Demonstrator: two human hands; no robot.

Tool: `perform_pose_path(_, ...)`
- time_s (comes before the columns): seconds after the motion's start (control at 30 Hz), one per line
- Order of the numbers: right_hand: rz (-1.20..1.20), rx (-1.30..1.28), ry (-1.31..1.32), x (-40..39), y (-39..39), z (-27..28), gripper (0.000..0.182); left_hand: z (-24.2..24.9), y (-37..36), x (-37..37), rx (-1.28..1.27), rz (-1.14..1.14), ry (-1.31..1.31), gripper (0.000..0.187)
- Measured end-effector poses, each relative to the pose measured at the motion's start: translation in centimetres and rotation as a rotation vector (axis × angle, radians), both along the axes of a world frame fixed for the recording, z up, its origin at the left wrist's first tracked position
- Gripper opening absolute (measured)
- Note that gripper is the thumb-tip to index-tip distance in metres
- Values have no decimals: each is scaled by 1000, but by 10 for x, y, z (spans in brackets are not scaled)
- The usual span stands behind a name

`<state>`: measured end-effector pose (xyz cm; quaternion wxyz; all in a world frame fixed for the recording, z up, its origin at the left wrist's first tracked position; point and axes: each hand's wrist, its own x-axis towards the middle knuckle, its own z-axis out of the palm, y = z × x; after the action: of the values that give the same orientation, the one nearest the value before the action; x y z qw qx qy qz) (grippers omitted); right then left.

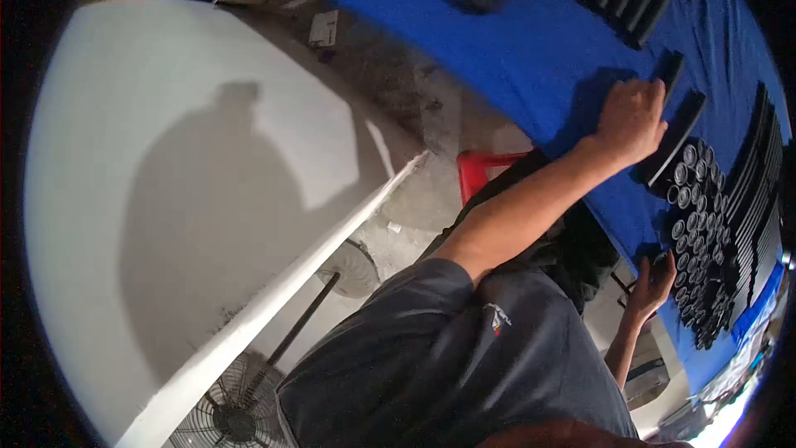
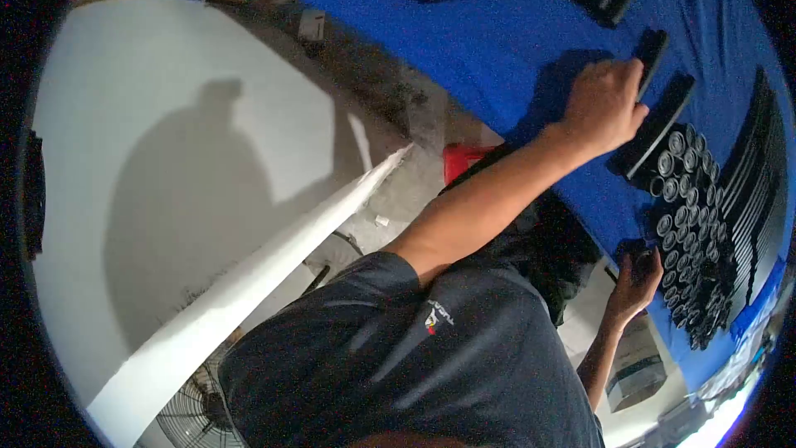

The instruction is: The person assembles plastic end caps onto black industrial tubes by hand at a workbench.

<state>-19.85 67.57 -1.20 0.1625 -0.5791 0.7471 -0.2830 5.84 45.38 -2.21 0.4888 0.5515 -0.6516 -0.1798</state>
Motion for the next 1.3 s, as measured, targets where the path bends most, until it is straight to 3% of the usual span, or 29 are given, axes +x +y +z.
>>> perform_pose_path(0.13,-55,49,-103,-9,1,-2,49,-3,-3,-3,62,-72,164,44)
perform_pose_path(0.17,-26,49,-15,-3,-3,2,48,-15,-5,-21,46,-10,127,43)
perform_pose_path(0.2,-75,27,-174,-1,-1,-3,50,-27,-11,-24,16,52,75,42)
perform_pose_path(0.23,1,5,-165,4,-5,-6,50,-26,-9,-14,-8,61,47,44)
perform_pose_path(0.33,-4,46,-33,-9,-5,-4,48,-25,-10,-16,48,-18,119,51)
perform_pose_path(0.37,-16,18,-178,-10,-4,-9,49,-28,-10,-16,37,-9,114,51)
perform_pose_path(0.43,-5,9,-121,-1,-3,-4,49,-21,-9,-12,61,-46,103,54)
perform_pose_path(0.67,-61,-47,-160,4,0,-10,47,-1,-2,2,-40,-11,-115,50)
perform_pose_path(0.73,-55,-58,-126,8,-4,-9,50,16,-6,9,159,-109,-182,42)
perform_pose_path(0.77,-96,29,-17,11,-6,-4,53,27,-8,10,263,-103,-208,42)
perform_pose_path(0.83,-3,-59,93,22,-8,20,55,39,-14,10,369,-155,-237,47)
perform_pose_path(0.87,-31,-3,-5,25,-3,33,57,27,-16,11,241,-124,-235,60)
perform_pose_path(0.93,-43,-133,-74,22,9,39,59,32,-8,28,265,-168,-125,67)
perform_pose_path(1.0,-111,-225,-114,19,26,38,57,34,8,55,417,-316,380,71)
perform_pose_path(1.07,-78,-260,-190,27,35,58,48,70,39,70,632,-379,656,70)
perform_pose_path(1.17,151,-62,-611,47,27,81,55,82,84,82,774,-567,589,59)
perform_pose_path(1.27,353,164,-1034,70,-6,71,89,73,127,83,1096,-614,579,52)
perform_pose_path(1.3,392,185,-1159,75,-13,63,92,74,135,82,1168,-625,439,48)
